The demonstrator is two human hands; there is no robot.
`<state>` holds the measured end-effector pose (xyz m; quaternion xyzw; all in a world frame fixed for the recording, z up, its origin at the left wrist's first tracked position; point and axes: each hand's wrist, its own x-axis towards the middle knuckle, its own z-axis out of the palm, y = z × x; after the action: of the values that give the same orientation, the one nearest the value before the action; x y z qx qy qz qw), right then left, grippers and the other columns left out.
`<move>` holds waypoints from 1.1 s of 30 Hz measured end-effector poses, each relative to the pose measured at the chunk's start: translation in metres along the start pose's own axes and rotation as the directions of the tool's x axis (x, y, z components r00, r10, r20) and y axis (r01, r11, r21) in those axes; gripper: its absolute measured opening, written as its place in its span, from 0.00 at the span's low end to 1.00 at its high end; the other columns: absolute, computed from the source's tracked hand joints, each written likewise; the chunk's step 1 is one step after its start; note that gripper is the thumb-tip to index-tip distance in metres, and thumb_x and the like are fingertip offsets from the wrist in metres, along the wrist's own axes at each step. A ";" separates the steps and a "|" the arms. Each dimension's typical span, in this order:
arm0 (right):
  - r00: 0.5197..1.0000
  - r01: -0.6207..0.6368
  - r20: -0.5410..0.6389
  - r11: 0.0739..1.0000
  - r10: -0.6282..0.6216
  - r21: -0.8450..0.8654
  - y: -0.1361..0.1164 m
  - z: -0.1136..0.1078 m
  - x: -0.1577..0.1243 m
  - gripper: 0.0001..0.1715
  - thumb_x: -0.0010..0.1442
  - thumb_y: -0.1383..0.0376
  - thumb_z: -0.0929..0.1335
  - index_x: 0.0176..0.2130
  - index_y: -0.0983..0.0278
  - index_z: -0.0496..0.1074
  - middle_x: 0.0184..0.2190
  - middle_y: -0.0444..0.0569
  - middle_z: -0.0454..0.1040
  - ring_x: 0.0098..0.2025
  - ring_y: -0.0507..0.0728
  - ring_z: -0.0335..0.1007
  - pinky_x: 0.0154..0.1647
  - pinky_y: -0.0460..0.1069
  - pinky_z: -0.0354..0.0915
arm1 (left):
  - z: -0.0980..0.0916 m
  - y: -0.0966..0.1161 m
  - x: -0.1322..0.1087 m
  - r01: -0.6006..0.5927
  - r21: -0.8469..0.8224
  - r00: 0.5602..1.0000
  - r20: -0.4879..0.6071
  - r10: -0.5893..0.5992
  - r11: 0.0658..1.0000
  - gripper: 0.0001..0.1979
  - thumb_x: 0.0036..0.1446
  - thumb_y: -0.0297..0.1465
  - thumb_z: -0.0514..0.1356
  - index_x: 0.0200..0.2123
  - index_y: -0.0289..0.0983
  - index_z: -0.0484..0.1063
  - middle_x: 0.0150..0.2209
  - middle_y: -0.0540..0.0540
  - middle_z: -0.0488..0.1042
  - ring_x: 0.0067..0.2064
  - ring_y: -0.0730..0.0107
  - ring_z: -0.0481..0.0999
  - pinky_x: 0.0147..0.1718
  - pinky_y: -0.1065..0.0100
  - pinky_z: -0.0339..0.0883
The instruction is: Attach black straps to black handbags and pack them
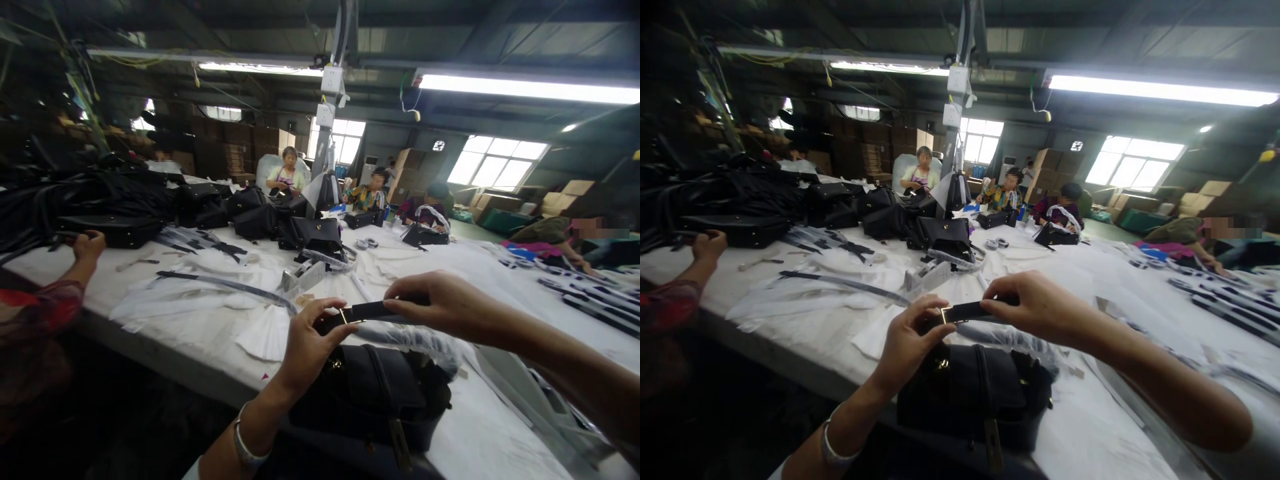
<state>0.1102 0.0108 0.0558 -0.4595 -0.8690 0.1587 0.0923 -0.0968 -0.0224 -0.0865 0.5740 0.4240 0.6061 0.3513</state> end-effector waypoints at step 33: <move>0.981 0.172 0.135 0.955 -0.142 -0.241 -0.008 0.037 0.039 0.13 0.58 0.53 0.69 0.40 0.56 0.78 0.35 0.45 0.81 0.33 0.57 0.75 0.34 0.50 0.62 | -0.177 -0.070 -0.061 0.442 -0.006 0.805 -0.438 -0.399 0.897 0.21 0.38 0.39 0.75 0.35 0.35 0.79 0.33 0.46 0.81 0.38 0.67 0.79 0.37 0.74 0.71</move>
<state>0.0710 0.0315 0.0245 -0.3869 -0.9198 0.0658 -0.0052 -0.2713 -0.0703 -0.1720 0.3345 0.6359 0.6029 0.3469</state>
